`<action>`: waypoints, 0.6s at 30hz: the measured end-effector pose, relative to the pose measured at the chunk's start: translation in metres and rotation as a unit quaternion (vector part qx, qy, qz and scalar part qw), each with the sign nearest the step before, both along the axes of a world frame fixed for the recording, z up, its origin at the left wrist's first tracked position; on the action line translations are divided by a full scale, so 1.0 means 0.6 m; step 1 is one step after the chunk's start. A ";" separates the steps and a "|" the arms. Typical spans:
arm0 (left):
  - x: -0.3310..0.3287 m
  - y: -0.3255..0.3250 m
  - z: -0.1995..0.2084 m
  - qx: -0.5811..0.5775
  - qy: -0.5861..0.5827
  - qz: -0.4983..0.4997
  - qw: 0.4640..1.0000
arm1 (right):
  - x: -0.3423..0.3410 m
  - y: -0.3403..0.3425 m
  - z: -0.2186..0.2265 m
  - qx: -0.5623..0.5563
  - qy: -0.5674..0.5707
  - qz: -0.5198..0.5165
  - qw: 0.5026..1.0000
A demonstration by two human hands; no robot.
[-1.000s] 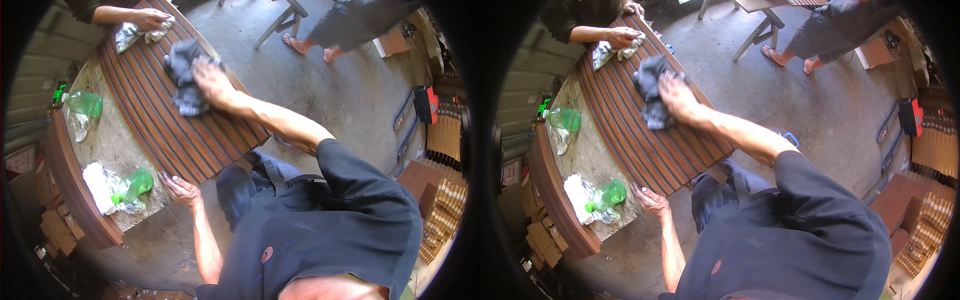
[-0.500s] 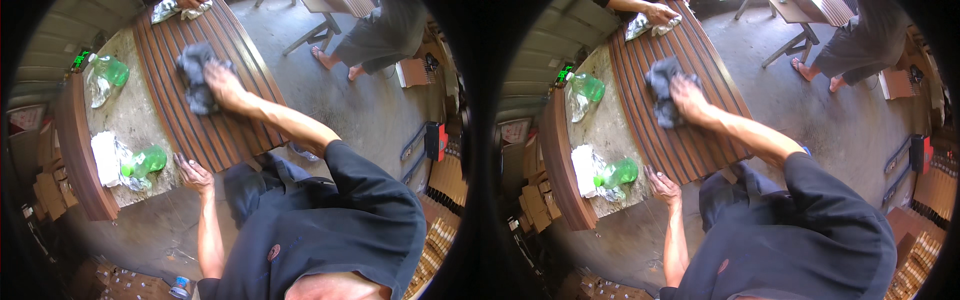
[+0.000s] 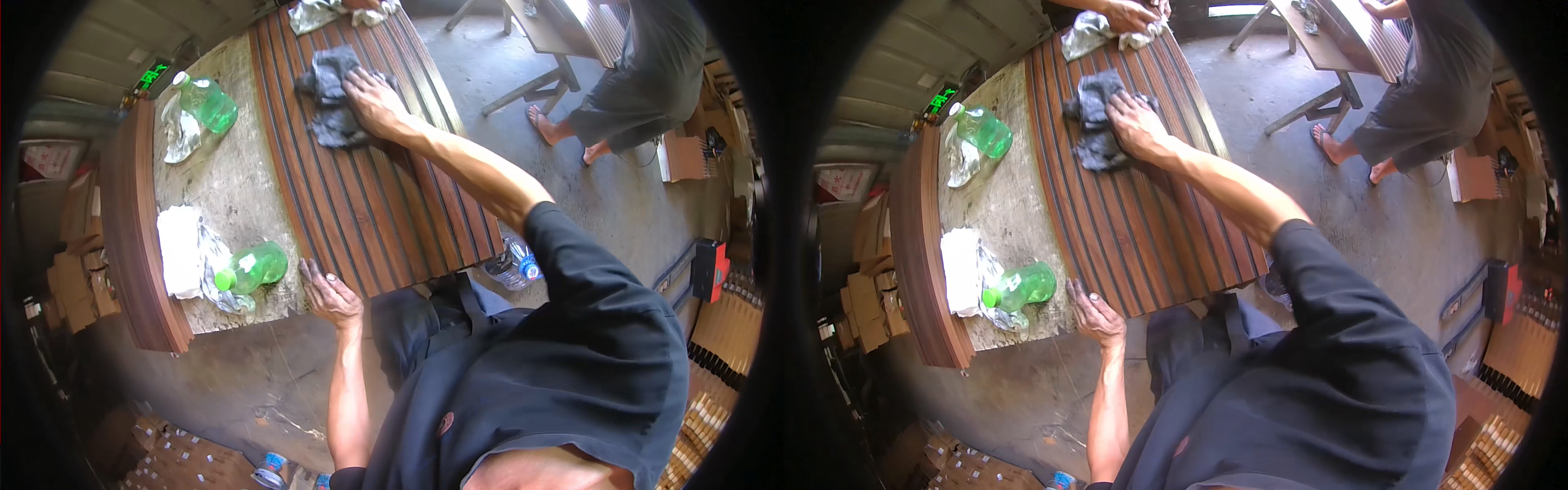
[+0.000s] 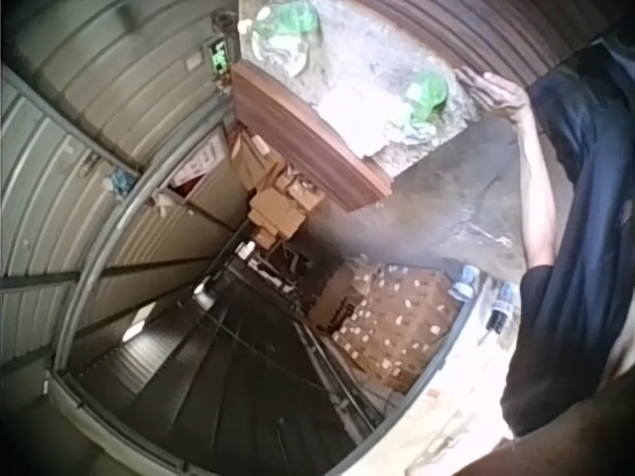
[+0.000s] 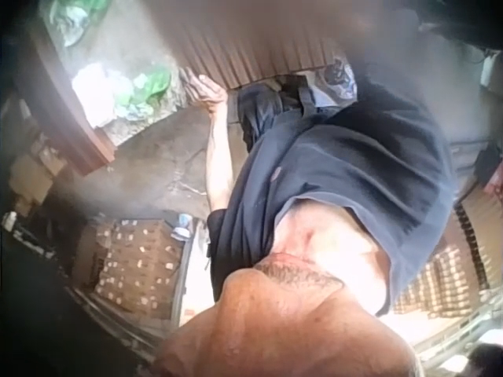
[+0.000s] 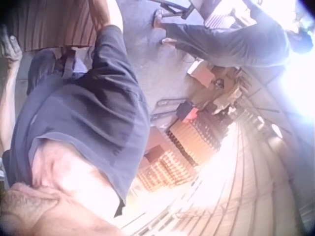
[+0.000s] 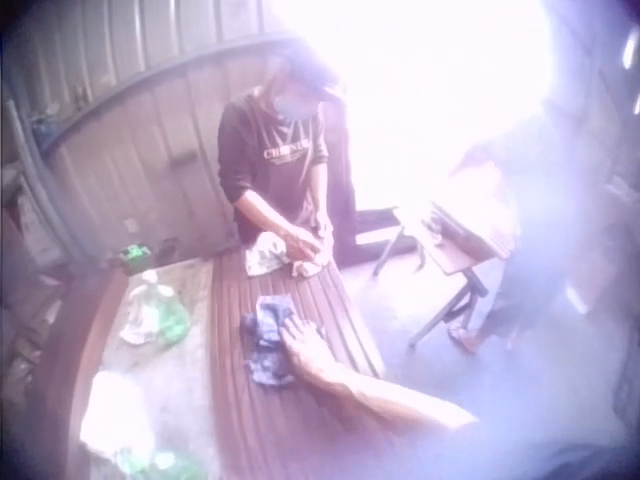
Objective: The person wipes several wooden panels with a cloth and liquid from a plastic bottle on a workbench.
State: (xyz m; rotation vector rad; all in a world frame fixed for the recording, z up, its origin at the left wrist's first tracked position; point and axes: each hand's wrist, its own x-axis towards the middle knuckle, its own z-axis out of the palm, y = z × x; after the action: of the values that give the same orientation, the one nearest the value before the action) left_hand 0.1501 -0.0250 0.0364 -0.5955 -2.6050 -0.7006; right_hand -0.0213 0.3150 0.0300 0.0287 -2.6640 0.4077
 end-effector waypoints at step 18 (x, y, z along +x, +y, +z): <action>0.025 -0.055 -0.002 0.046 -0.056 0.053 0.996 | 0.193 -0.164 0.329 -0.566 0.155 0.041 0.809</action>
State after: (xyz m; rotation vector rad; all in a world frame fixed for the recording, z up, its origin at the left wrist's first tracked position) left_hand 0.1652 -0.0577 0.0351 -0.3983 -2.6660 -0.8361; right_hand 0.0942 0.2167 0.2273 -0.1437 -1.7310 1.7598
